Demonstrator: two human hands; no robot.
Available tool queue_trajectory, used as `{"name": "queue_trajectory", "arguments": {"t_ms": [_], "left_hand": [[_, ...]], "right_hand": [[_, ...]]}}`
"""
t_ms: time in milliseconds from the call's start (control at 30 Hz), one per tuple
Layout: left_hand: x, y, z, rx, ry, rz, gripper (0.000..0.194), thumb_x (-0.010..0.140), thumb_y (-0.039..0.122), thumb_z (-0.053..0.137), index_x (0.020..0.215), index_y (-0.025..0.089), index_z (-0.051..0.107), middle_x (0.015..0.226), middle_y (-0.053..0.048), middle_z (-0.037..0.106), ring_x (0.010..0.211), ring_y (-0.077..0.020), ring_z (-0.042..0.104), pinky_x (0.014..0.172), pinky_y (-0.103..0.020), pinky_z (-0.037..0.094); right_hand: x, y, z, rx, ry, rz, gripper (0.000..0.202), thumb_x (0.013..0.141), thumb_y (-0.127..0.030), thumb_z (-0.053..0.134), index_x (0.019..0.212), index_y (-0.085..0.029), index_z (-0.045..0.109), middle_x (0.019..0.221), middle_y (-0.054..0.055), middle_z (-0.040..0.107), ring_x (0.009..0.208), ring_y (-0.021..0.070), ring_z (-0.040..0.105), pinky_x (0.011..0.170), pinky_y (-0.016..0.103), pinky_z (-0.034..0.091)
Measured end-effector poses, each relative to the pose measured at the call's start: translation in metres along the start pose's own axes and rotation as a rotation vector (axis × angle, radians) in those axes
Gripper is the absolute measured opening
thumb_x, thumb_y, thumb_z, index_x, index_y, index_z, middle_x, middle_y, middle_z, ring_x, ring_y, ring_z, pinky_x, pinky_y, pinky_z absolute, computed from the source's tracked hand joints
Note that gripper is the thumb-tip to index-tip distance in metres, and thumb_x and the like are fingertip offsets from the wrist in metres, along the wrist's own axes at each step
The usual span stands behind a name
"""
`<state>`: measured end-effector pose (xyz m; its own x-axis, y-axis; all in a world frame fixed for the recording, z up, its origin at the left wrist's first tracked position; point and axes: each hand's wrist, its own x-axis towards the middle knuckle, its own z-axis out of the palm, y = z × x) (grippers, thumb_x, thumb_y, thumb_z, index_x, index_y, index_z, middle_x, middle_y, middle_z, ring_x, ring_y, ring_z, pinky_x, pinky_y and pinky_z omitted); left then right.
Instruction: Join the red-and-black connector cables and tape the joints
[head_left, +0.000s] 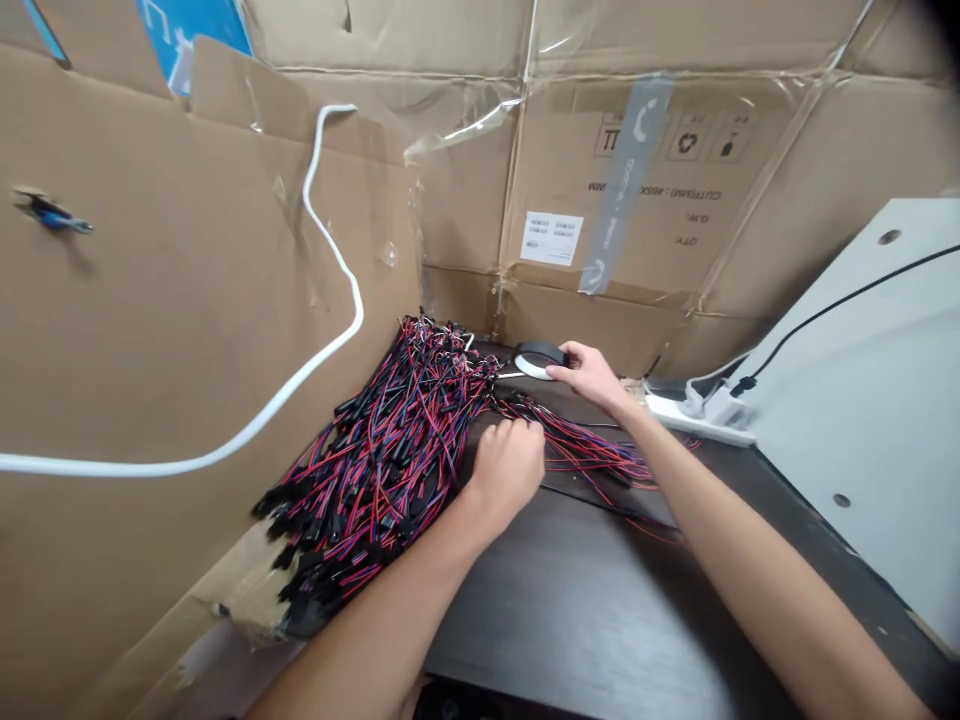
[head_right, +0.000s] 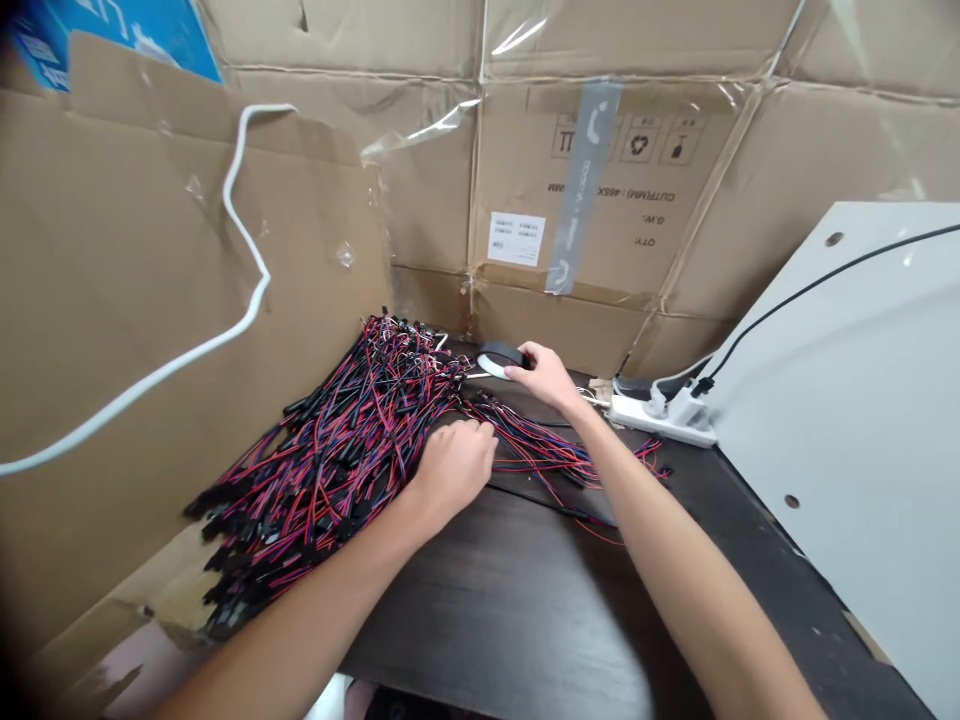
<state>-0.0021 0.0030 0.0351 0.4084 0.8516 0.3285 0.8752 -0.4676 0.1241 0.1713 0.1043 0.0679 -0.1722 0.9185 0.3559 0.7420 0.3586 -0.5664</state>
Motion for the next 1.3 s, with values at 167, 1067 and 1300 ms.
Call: {"name": "queue_trajectory", "arguments": {"t_ms": [167,1067,1300], "left_hand": [[0.008,-0.006,-0.005,-0.333,0.303,-0.106,0.022,0.087,0.021,0.051,0.109,0.016,0.052,0.103,-0.01,0.061,0.094,-0.0211,0.059,0.082,-0.034,0.047],[0.01,0.01,-0.021,-1.346,0.086,-0.004,0.024,0.071,0.022,0.073,0.091,0.012,0.064,0.086,-0.005,0.069,0.081,-0.0151,0.065,0.083,-0.031,0.051],[0.009,0.011,-0.023,-1.413,0.052,-0.003,0.021,0.073,0.02,0.071,0.092,0.012,0.065,0.084,-0.006,0.071,0.081,-0.0168,0.067,0.083,-0.032,0.052]], "right_hand": [[-0.027,-0.006,-0.042,0.394,-0.308,-0.023,0.03,0.071,-0.038,0.066,0.09,-0.014,0.061,0.063,-0.003,0.051,0.049,0.0068,0.036,0.045,0.021,0.028],[-0.031,-0.022,-0.026,0.152,-0.067,-0.315,0.028,0.069,-0.006,0.046,0.091,-0.015,0.061,0.057,-0.003,0.057,0.052,0.0105,0.052,0.056,0.022,0.038],[-0.028,-0.018,-0.023,0.219,-0.103,-0.258,0.024,0.07,-0.009,0.05,0.09,-0.015,0.062,0.066,0.0,0.062,0.053,0.0102,0.052,0.055,0.023,0.038]]}}
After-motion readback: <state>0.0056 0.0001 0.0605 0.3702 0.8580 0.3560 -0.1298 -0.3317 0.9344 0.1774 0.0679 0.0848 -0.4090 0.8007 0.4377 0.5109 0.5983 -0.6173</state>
